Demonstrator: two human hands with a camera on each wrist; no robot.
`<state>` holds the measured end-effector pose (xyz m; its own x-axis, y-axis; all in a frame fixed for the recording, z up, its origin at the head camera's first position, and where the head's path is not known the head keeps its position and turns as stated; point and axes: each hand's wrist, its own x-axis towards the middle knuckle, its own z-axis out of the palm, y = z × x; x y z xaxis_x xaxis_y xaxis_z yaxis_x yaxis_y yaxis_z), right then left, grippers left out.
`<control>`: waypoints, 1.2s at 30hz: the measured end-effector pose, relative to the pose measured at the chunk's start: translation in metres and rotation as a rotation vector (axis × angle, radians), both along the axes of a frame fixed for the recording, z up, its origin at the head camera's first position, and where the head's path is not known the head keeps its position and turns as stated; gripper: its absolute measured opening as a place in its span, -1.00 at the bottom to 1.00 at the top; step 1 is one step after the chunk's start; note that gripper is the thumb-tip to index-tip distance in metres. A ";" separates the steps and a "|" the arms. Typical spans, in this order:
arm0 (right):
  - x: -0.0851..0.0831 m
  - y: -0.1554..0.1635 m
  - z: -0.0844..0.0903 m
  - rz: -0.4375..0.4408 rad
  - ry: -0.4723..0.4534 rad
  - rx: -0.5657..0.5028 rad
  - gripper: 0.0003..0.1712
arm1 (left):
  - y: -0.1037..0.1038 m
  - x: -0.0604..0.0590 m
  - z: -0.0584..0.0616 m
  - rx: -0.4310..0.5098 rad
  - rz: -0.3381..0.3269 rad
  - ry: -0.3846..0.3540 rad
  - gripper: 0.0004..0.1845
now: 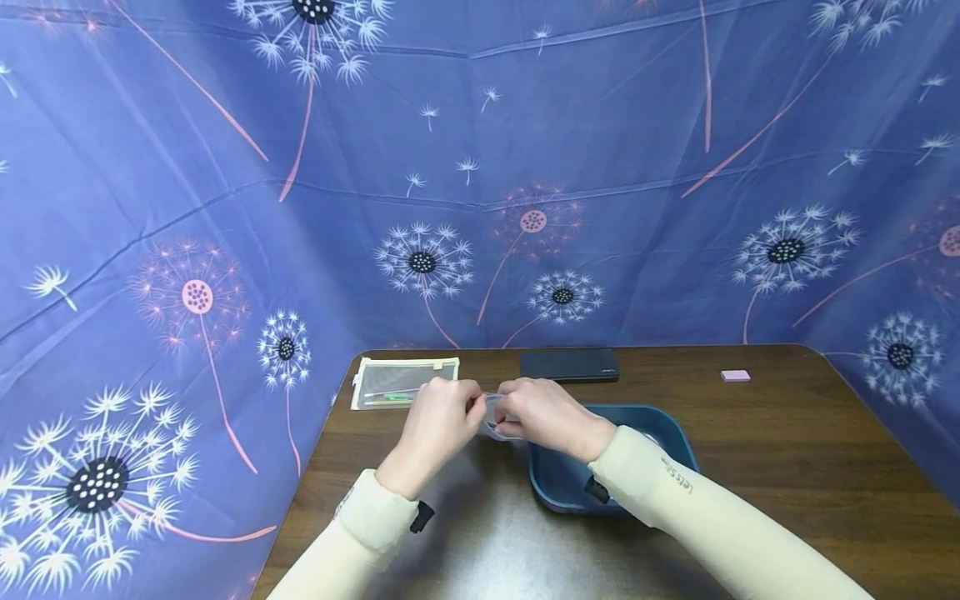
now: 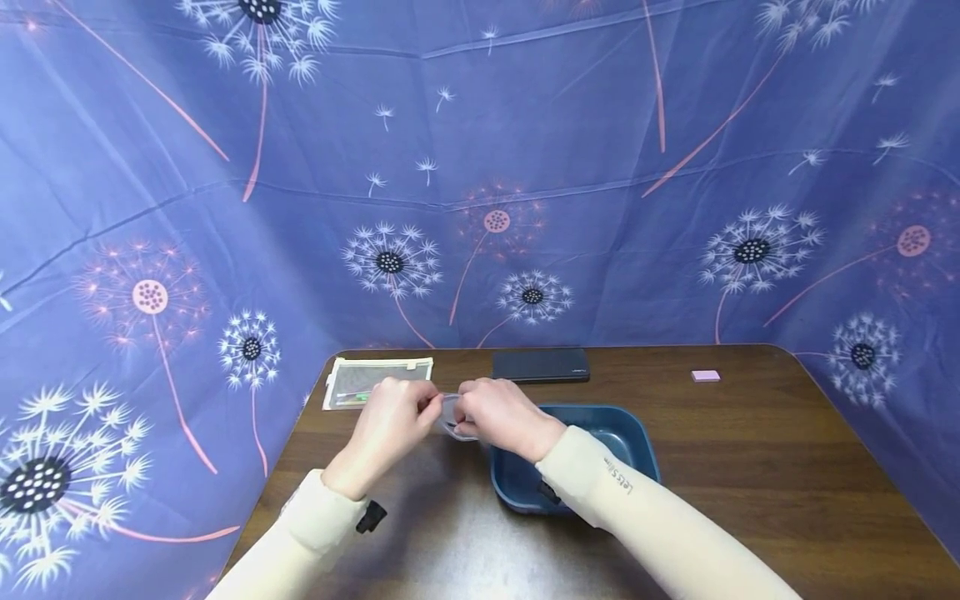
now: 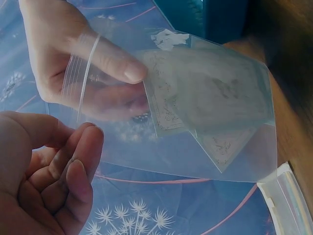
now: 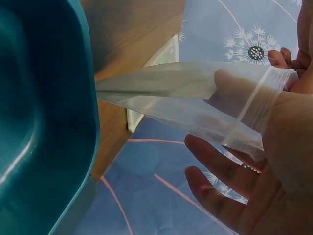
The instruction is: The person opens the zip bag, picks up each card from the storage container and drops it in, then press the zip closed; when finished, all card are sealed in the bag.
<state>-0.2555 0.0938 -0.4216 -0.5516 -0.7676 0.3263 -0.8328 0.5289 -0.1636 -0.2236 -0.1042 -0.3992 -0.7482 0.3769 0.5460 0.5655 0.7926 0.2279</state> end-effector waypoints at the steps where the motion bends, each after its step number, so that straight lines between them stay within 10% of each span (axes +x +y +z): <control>1: 0.001 0.000 0.000 -0.003 0.001 0.001 -0.86 | 0.000 0.000 0.000 0.000 0.001 0.003 -0.69; 24: 0.025 0.042 0.042 -0.098 -0.022 -0.097 -0.93 | -0.006 -0.002 -0.001 0.012 -0.003 0.041 -0.72; 36: 0.017 0.090 0.025 -0.254 -0.072 -0.023 -0.88 | -0.010 -0.002 -0.002 0.012 0.001 0.035 -0.75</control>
